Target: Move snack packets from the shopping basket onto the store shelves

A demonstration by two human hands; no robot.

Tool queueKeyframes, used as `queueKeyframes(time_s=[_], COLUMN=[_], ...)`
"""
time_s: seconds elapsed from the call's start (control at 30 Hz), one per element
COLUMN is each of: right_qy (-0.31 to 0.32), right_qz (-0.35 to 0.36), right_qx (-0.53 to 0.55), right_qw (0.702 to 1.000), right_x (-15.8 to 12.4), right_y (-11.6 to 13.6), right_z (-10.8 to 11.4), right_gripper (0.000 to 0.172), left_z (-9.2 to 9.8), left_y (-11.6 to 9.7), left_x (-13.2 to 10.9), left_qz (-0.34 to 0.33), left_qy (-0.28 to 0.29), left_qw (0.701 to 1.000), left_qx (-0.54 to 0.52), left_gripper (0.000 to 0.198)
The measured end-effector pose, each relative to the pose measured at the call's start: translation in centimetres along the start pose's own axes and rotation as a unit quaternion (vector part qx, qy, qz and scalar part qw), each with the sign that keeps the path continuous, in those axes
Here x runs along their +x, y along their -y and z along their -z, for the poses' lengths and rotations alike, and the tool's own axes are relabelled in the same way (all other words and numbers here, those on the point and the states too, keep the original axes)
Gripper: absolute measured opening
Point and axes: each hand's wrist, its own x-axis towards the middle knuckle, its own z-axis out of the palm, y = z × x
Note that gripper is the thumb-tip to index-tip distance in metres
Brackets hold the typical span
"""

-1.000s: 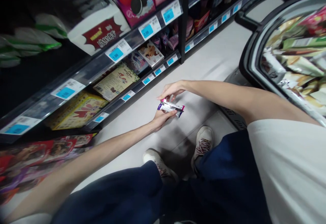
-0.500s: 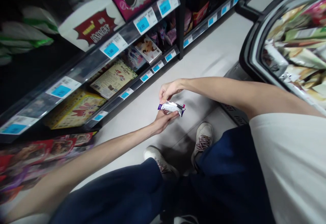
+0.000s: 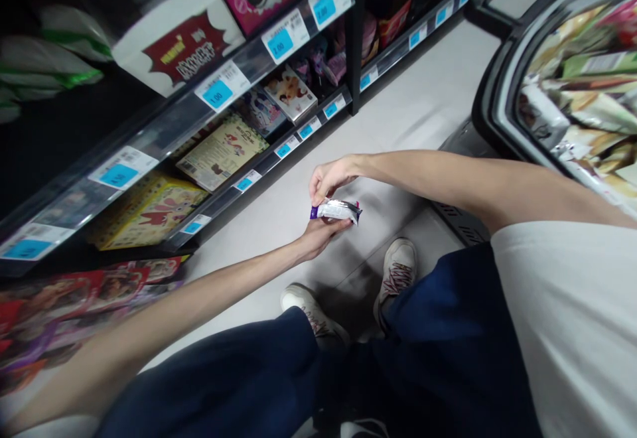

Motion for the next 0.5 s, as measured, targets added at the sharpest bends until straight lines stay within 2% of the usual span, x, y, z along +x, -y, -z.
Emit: queueKeyframes(time_s=[0.13,0.5], right_qy=[0.013,0.013], right_qz=[-0.005,0.001], right_qx=[-0.001,0.025], right_qw=[1.0,1.0], right_x=[0.3,0.29], right_y=[0.14,0.07], right_z=[-0.37,-0.29], right_gripper=[0.047,0.043], left_z=[-0.13,0.31], left_y=[-0.1,0.21], left_x=[-0.09,0.24], left_qz=[0.01,0.028], left_qy=[-0.017,0.0], left_qw=[1.0,1.0], left_qx=[0.002,0.0], left_gripper=[0.059,0.058])
